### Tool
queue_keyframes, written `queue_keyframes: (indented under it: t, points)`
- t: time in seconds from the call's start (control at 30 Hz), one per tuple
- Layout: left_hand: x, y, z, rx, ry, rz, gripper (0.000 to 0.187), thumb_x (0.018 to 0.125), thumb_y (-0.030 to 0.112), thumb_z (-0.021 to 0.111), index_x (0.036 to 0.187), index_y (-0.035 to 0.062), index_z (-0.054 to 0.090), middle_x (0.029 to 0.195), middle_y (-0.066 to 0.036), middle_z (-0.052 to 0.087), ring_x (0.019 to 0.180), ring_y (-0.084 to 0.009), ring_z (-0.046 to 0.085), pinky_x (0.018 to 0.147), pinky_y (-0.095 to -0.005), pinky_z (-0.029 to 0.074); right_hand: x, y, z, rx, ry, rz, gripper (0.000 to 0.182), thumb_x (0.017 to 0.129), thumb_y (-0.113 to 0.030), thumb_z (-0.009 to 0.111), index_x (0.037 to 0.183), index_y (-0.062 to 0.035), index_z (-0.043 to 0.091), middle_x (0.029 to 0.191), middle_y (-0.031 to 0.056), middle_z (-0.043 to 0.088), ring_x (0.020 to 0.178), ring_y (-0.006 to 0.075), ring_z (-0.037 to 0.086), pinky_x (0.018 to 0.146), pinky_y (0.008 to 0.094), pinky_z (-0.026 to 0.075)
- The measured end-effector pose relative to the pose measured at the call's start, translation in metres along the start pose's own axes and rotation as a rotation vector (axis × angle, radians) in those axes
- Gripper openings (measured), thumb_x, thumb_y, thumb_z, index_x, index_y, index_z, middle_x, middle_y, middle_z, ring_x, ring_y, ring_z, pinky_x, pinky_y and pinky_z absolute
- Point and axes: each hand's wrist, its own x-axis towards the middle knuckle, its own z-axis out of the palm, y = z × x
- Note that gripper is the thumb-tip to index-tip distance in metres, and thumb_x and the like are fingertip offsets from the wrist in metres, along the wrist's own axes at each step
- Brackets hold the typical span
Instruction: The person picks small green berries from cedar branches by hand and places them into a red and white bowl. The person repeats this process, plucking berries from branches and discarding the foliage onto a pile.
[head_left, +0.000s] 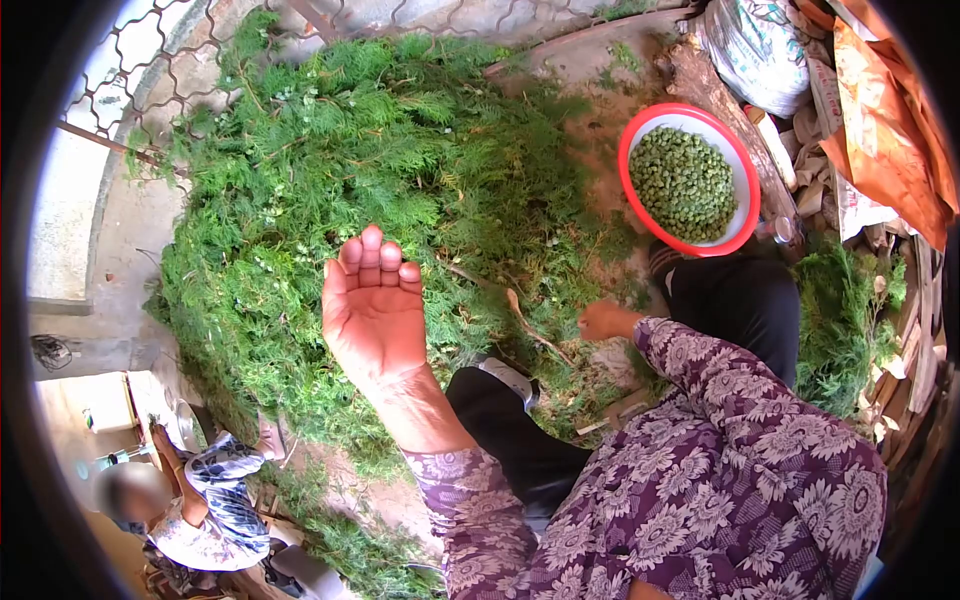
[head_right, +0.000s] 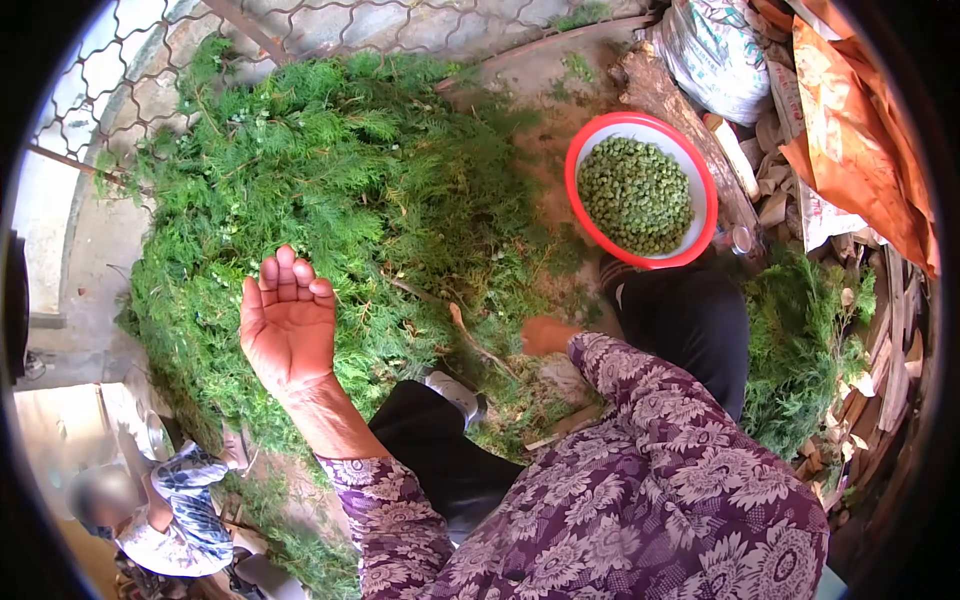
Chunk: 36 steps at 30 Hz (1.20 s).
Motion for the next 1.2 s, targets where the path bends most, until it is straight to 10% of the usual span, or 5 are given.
queue_keyframes:
  t: [0.33, 0.63, 0.8, 1.03, 1.2]
  points:
    - [-0.008, 0.0, 0.004, -0.033, -0.016, -0.016, 0.028, 0.088, 0.025, 0.048, 0.098, -0.0001, 0.055, 0.104, -0.014, 0.058, 0.088, -0.0237, 0.053, 0.074, -0.0376, 0.04, 0.037, -0.004, -0.012, 0.259, 0.229, 0.074, 0.027, 0.068, -0.028, 0.056, 0.071, -0.001, 0.058, 0.077, 0.0212, 0.057, 0.074, 0.0374, 0.054, 0.067, 0.0462, 0.042]
    - [-0.013, 0.003, 0.005, -0.038, -0.009, -0.009, 0.028, 0.088, 0.026, 0.047, 0.099, 0.0008, 0.055, 0.105, -0.014, 0.057, 0.089, -0.0237, 0.052, 0.075, -0.0369, 0.04, 0.099, 0.007, -0.034, 0.237, 0.488, 0.094, 0.056, 0.079, -0.005, 0.049, 0.132, 0.0006, 0.029, 0.1, 0.0238, 0.055, 0.083, 0.0342, 0.055, 0.071, 0.0474, 0.042]
    - [-0.015, 0.0, 0.006, -0.023, -0.009, -0.02, 0.03, 0.089, 0.026, 0.047, 0.101, 0.0003, 0.054, 0.108, -0.014, 0.056, 0.09, -0.0228, 0.05, 0.075, -0.0366, 0.038, 0.101, -0.011, -0.079, 0.303, 0.069, 0.322, 0.055, 0.083, 0.002, 0.04, 0.135, 0.0009, 0.022, 0.094, 0.0234, 0.056, 0.068, 0.0323, 0.052, 0.058, 0.0443, 0.043]
    - [-0.01, -0.006, 0.007, -0.014, -0.011, -0.04, 0.03, 0.089, 0.026, 0.047, 0.101, 0.0003, 0.054, 0.106, -0.013, 0.056, 0.089, -0.0225, 0.05, 0.075, -0.0366, 0.038, 0.094, -0.01, -0.064, -0.09, 0.235, 0.365, 0.014, 0.074, -0.006, 0.053, 0.083, 0.0007, 0.062, 0.077, 0.0176, 0.061, 0.066, 0.031, 0.058, 0.057, 0.0418, 0.049]
    - [-0.008, -0.009, 0.008, -0.045, -0.015, -0.053, 0.029, 0.088, 0.026, 0.048, 0.1, 0.0001, 0.054, 0.104, -0.014, 0.057, 0.088, -0.0229, 0.05, 0.075, -0.0371, 0.039, 0.056, 0.012, -0.047, -0.056, 0.323, 0.257, 0.01, 0.066, -0.008, 0.057, 0.07, -0.001, 0.063, 0.072, 0.018, 0.061, 0.071, 0.0339, 0.06, 0.06, 0.0428, 0.049]
